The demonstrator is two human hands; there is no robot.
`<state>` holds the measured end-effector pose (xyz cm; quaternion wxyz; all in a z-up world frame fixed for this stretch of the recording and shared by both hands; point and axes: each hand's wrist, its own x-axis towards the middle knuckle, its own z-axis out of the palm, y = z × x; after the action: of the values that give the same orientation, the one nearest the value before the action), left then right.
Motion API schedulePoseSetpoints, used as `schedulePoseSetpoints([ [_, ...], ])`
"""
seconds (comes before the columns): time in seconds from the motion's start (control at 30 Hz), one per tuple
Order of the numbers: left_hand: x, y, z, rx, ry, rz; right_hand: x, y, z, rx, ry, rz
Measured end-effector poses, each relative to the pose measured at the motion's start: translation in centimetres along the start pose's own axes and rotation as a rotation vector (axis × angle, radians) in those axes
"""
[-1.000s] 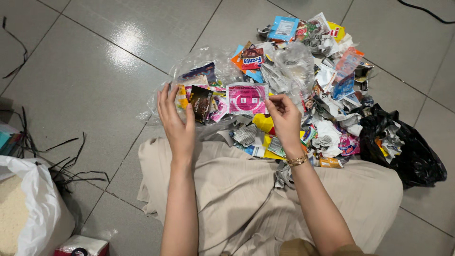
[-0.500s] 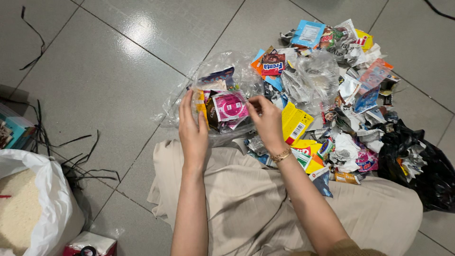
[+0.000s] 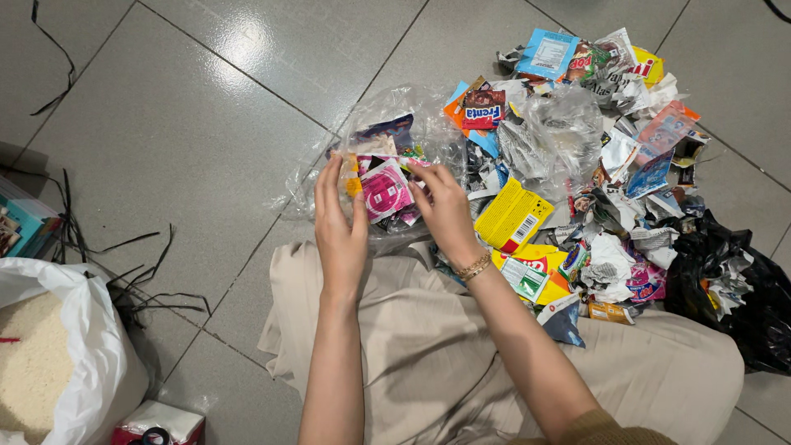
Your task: The person sits on the floor and sorts a large pile of empty snack and candy wrappers by hand. They pick up individual wrappers, inspect them, and place them into either a clear plastic bag or a black plastic bag. The task continues throughout the clip with repetitive pick-and-place actions.
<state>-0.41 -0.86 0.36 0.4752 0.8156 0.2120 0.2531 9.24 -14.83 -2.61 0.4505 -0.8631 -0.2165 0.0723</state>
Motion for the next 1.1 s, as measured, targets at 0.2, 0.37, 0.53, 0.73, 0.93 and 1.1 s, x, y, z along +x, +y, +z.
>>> schedulePoseSetpoints([
  [0.2, 0.0, 0.8, -0.1, 0.122, 0.051, 0.112, -0.6, 0.0, -3.0, 0.086, 0.082, -0.138],
  [0.37, -0.8, 2.0, 0.4, 0.161, 0.029, 0.222, -2.1, 0.8, -6.1, 0.074, 0.109, -0.029],
  [0.53, -2.0, 3.4, 2.1, 0.027, -0.114, 0.279, -4.5, 2.3, -8.7, 0.040, 0.141, -0.072],
  [0.73, -3.3, 3.7, 3.8, -0.020, -0.371, 0.364, -8.3, 5.0, -10.8, 0.016, 0.098, 0.093],
  [0.93, -4.1, 3.6, 5.7, 0.026, -0.494, 0.456, -12.6, 9.2, -11.9, -0.175, 0.087, 0.091],
  [1.1, -4.3, 3.2, 6.8, 0.047, -0.491, 0.539, -15.1, 12.7, -11.2, -0.375, 0.094, 0.043],
])
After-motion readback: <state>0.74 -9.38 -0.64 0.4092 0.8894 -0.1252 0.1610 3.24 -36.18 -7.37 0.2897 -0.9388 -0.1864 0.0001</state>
